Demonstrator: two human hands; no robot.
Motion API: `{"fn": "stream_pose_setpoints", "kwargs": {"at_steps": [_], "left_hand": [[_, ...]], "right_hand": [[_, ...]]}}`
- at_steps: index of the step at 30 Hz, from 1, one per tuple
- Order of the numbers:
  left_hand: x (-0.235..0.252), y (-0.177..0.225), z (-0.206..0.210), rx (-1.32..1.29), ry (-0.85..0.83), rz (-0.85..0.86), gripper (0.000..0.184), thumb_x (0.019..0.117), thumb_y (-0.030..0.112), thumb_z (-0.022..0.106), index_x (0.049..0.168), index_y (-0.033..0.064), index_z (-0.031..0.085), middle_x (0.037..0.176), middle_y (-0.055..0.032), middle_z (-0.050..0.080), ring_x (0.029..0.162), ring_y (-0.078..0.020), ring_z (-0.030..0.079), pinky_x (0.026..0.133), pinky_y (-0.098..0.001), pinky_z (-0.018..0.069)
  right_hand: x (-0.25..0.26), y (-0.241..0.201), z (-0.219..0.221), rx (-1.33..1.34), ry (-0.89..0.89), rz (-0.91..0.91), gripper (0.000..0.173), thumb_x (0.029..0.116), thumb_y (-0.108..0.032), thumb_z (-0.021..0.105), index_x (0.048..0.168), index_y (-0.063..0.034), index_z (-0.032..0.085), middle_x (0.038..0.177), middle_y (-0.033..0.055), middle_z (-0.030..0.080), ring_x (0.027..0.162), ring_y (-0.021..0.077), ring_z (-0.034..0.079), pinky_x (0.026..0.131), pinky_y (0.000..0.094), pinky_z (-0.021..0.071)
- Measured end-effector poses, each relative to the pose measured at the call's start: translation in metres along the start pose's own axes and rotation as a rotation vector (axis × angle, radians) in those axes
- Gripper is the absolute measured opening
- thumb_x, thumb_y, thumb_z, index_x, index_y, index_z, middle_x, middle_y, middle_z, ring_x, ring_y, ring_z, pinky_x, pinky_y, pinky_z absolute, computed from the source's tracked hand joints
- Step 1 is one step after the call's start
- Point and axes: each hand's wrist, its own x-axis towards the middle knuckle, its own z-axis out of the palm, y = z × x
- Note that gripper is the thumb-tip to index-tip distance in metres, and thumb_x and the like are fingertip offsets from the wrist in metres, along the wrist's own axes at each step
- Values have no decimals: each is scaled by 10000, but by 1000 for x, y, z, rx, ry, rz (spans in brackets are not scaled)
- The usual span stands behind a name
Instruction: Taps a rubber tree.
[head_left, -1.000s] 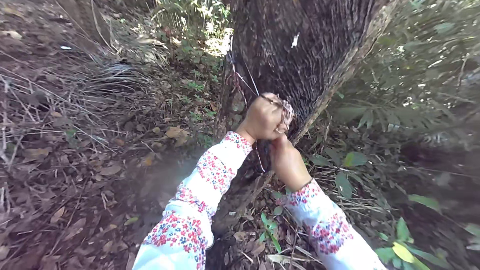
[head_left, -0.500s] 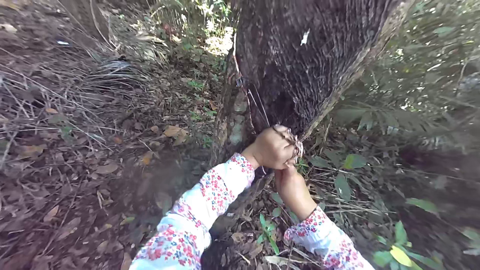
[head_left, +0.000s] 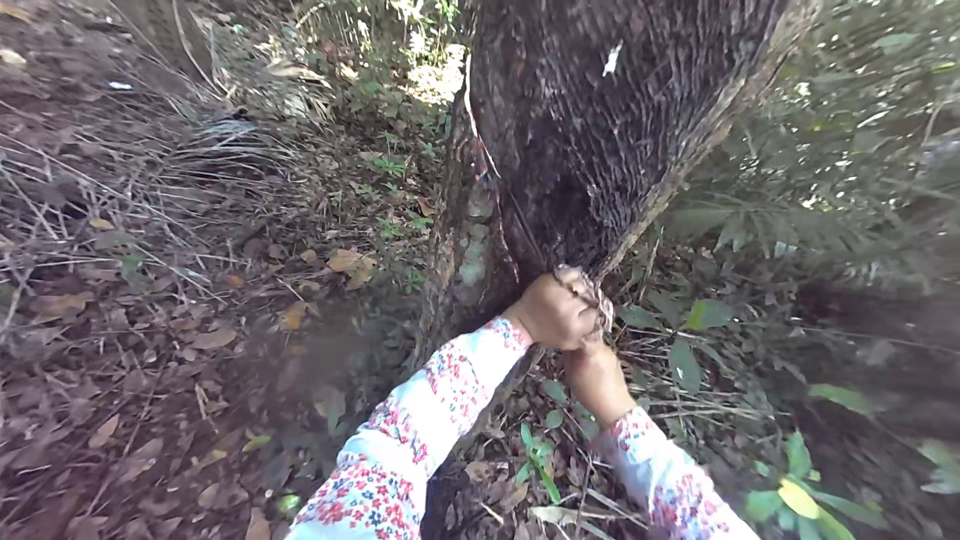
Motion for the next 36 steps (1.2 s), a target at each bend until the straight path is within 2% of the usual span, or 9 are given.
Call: {"fn": "stream_pose_setpoints", "kwargs": {"at_steps": [4, 10, 19, 22, 24, 26, 29, 32, 36], "left_hand": [[5, -13, -3, 61, 40, 55, 423, 931, 299, 521, 566, 91, 564, 521, -60, 583, 570, -204, 620, 762, -352, 508], [-16, 5, 7, 10, 82, 50, 375, 938, 172, 529, 570, 101, 516, 520, -43, 533, 604, -191, 584, 771, -325, 485], [-2, 34, -35, -70, 11, -80, 571, 995, 397, 376, 543, 87, 535, 509, -76, 564, 576, -216, 621, 866, -351, 505], [-5, 63, -46, -137, -107, -193, 570, 978, 418, 420, 558, 67, 582, 532, -93, 606, 571, -228, 652, 812, -387, 545], [-38, 104, -47, -205, -243, -355, 482, 957, 341, 475, 618, 31, 622, 581, -123, 636, 603, -260, 677, 786, -421, 568], [-78, 144, -38, -192, -251, -443, 454, 950, 318, 499, 613, 40, 621, 570, -111, 633, 582, -245, 675, 772, -403, 584], [-77, 156, -23, -91, -134, -304, 521, 1004, 375, 422, 589, 95, 566, 520, -63, 577, 534, -198, 613, 726, -325, 550], [-41, 140, -12, -37, -91, -156, 546, 993, 428, 433, 573, 101, 554, 505, -58, 552, 529, -203, 601, 737, -331, 540], [-12, 104, -14, 9, -88, -84, 540, 998, 399, 436, 585, 76, 566, 519, -79, 570, 561, -229, 623, 745, -363, 540]], "right_hand": [[12, -9, 0, -52, 71, -21, 161, 919, -14, 602, 1016, 73, 697, 984, 306, 704, 714, 444, 726, 583, 556, 587], [-13, -7, 15, 18, -12, 76, 198, 885, 33, 638, 1058, 109, 698, 1023, 327, 703, 810, 478, 733, 679, 603, 592], [-44, -74, -22, 17, -102, 200, 137, 939, 5, 631, 1045, 80, 675, 990, 281, 692, 746, 422, 727, 621, 544, 602], [-69, -85, -45, 91, -230, 270, 237, 995, -51, 589, 1192, 69, 642, 1011, 268, 700, 758, 414, 728, 651, 555, 604], [-111, -76, -54, 125, -354, 265, 286, 1004, -118, 559, 1241, 33, 614, 843, 212, 709, 661, 390, 716, 582, 560, 594], [-143, -64, -64, 209, -543, 317, 304, 1007, -119, 577, 1274, 24, 600, 854, 242, 717, 714, 449, 718, 636, 626, 574], [-162, -47, -63, 237, -428, 267, 260, 953, -77, 622, 1169, 63, 660, 901, 277, 708, 704, 460, 714, 616, 627, 573], [-157, -26, -47, 192, -134, 139, 216, 933, -118, 595, 1069, 25, 683, 890, 212, 715, 619, 337, 708, 522, 501, 580], [-116, -16, -33, 225, -1, 19, 235, 941, -117, 579, 1081, 45, 677, 907, 197, 715, 627, 299, 710, 535, 445, 592]]}}
